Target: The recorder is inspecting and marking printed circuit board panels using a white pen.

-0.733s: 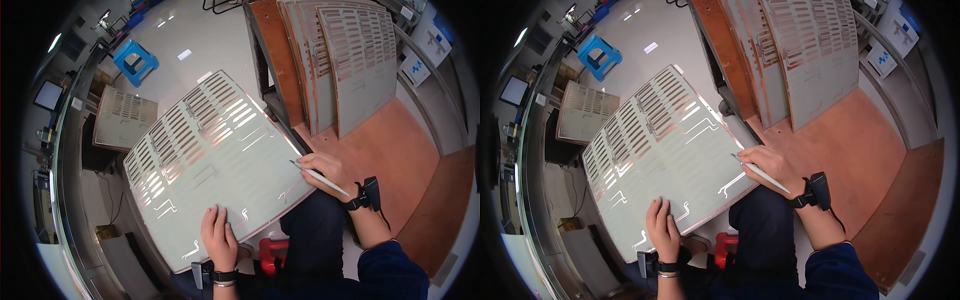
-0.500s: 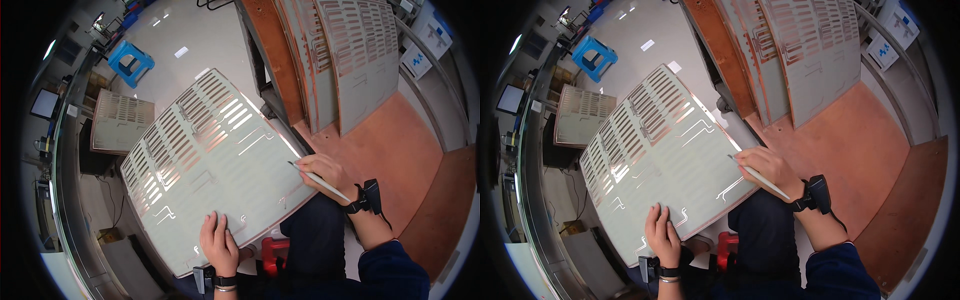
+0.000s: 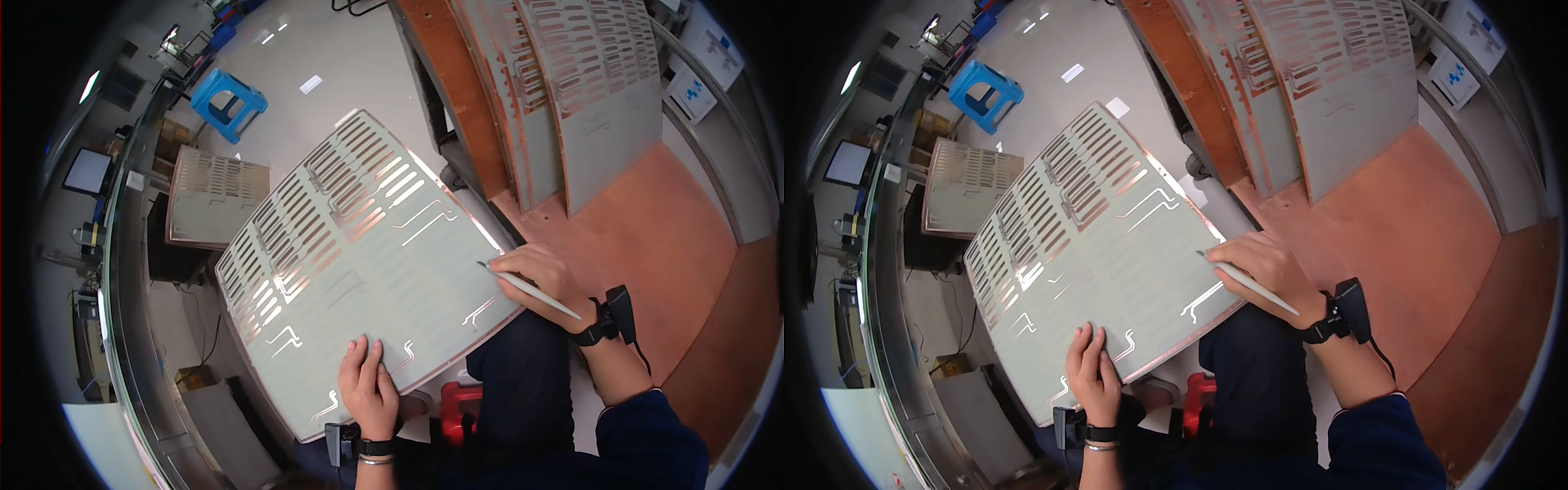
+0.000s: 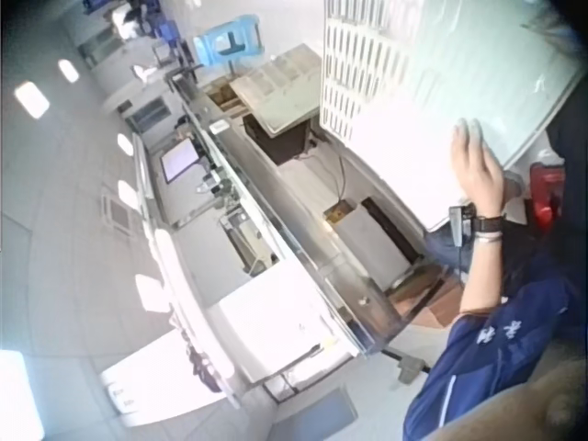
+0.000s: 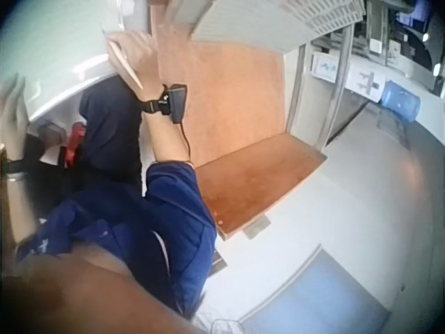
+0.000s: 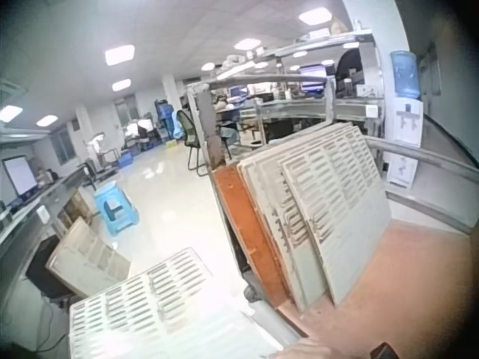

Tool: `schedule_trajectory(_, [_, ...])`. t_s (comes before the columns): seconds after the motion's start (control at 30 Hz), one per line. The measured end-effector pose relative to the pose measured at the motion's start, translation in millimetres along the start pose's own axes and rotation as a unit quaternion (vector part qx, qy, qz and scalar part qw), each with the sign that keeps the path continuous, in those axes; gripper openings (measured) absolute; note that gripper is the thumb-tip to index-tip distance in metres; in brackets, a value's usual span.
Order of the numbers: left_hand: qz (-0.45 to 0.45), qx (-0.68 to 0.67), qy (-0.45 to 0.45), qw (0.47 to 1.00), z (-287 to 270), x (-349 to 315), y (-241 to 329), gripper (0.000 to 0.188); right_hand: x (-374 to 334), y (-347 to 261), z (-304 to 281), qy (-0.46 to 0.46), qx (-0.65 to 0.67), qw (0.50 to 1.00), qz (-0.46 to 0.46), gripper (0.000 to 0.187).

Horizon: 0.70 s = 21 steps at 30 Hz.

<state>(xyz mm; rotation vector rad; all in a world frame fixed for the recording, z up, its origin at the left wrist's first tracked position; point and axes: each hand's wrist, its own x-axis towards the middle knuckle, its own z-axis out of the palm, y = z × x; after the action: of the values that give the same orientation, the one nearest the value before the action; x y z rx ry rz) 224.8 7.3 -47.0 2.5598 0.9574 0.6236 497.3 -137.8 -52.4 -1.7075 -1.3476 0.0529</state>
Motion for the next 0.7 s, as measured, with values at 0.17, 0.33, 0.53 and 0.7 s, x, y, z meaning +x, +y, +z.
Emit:
schedule_trajectory(0.17, [-0.008,-0.012,0.003,1.0,0,-1,-1,0.037,14,-12,12,-0.017,0.066,0.998,-0.009,0.02])
schedule_trajectory(0.33, [-0.013,-0.009,-0.005,1.0,-2,1,-1,0.034,46,-25,40,-0.03,0.116,0.993,-0.008,0.023])
schedule_trajectory(0.53, [-0.017,-0.017,-0.016,1.0,-3,3,-3,0.039,54,-10,55,-0.059,0.031,0.997,-0.043,0.025])
schedule_trajectory(0.7, [-0.02,-0.017,-0.017,1.0,-5,4,-2,0.038,57,-11,58,-0.063,0.024,0.997,-0.038,0.025])
